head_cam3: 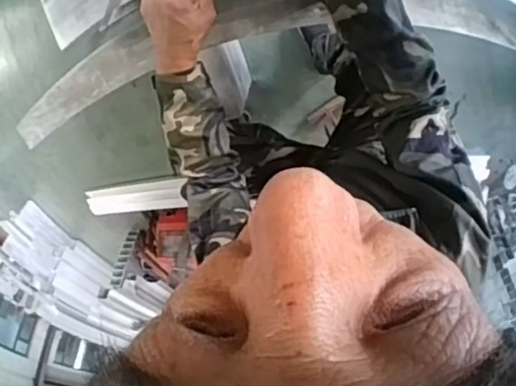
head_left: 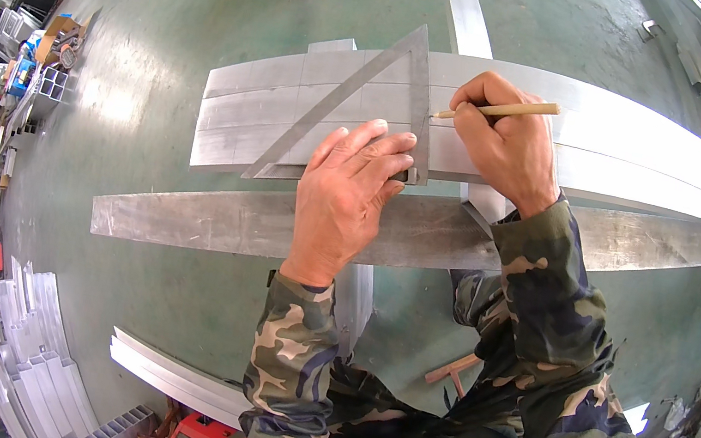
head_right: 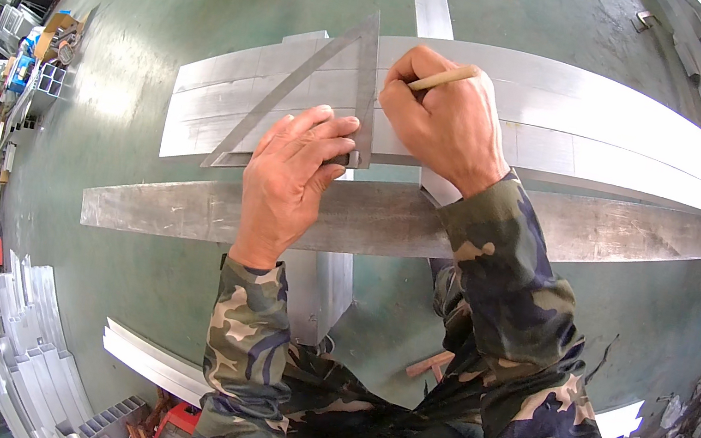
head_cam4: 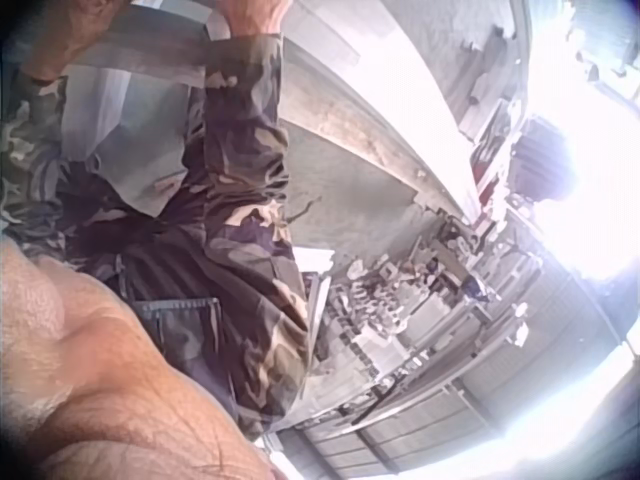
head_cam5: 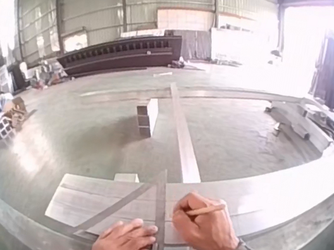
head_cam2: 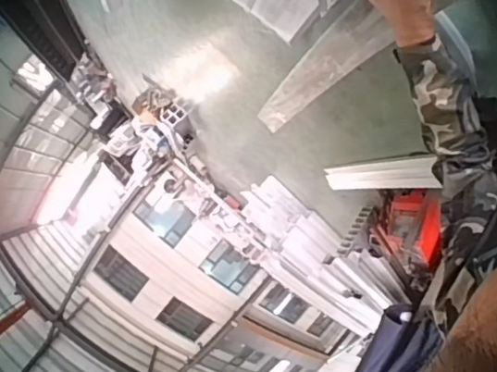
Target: The person positions a metal square on a long aluminum profile and uses a pencil to mark multiple lines along the profile's length. The person adjusts the square's position repeatedly to create evenly spaced marks.
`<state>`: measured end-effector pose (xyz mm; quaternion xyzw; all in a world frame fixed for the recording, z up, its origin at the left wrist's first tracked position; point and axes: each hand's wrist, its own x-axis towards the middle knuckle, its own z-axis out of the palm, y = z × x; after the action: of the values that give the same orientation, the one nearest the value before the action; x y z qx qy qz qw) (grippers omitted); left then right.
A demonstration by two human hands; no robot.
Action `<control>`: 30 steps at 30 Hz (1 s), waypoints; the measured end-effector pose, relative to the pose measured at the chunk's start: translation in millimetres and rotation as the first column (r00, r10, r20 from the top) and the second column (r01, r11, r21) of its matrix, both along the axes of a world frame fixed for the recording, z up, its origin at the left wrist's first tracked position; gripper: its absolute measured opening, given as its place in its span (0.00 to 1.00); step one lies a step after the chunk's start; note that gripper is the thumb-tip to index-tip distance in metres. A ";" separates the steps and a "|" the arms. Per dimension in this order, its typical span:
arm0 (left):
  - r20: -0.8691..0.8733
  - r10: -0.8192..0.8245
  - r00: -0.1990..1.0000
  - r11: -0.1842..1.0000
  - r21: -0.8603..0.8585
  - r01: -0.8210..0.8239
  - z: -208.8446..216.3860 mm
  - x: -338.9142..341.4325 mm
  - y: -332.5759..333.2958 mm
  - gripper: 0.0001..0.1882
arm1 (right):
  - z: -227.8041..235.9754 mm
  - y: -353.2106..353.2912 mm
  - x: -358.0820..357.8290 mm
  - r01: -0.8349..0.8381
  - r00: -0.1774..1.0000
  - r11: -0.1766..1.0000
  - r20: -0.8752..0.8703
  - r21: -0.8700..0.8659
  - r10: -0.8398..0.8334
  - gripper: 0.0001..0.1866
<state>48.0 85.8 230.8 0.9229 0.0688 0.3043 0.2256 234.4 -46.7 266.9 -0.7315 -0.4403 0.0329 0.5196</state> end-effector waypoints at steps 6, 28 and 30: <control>0.013 -0.005 1.000 1.000 0.008 0.005 -0.8 0.6 0.7 0.14 | 0.3 -2.5 -2.1 -0.019 1.000 0.998 0.000 0.053 0.019 0.05; -0.183 0.195 0.964 0.975 0.140 -0.171 -7.9 -39.4 20.8 0.41 | -36.5 -44.5 62.6 0.354 0.907 0.881 -0.343 0.313 -0.242 0.09; -0.189 0.231 0.954 0.968 0.146 -0.206 -13.2 -45.3 27.9 0.46 | -38.1 -49.3 64.7 0.375 0.896 0.874 -0.361 0.308 -0.257 0.09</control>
<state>2.7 113.7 217.6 0.9482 0.1743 0.2346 0.1241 299.1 -96.1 228.7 -0.6686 -0.2245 -0.0232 0.7086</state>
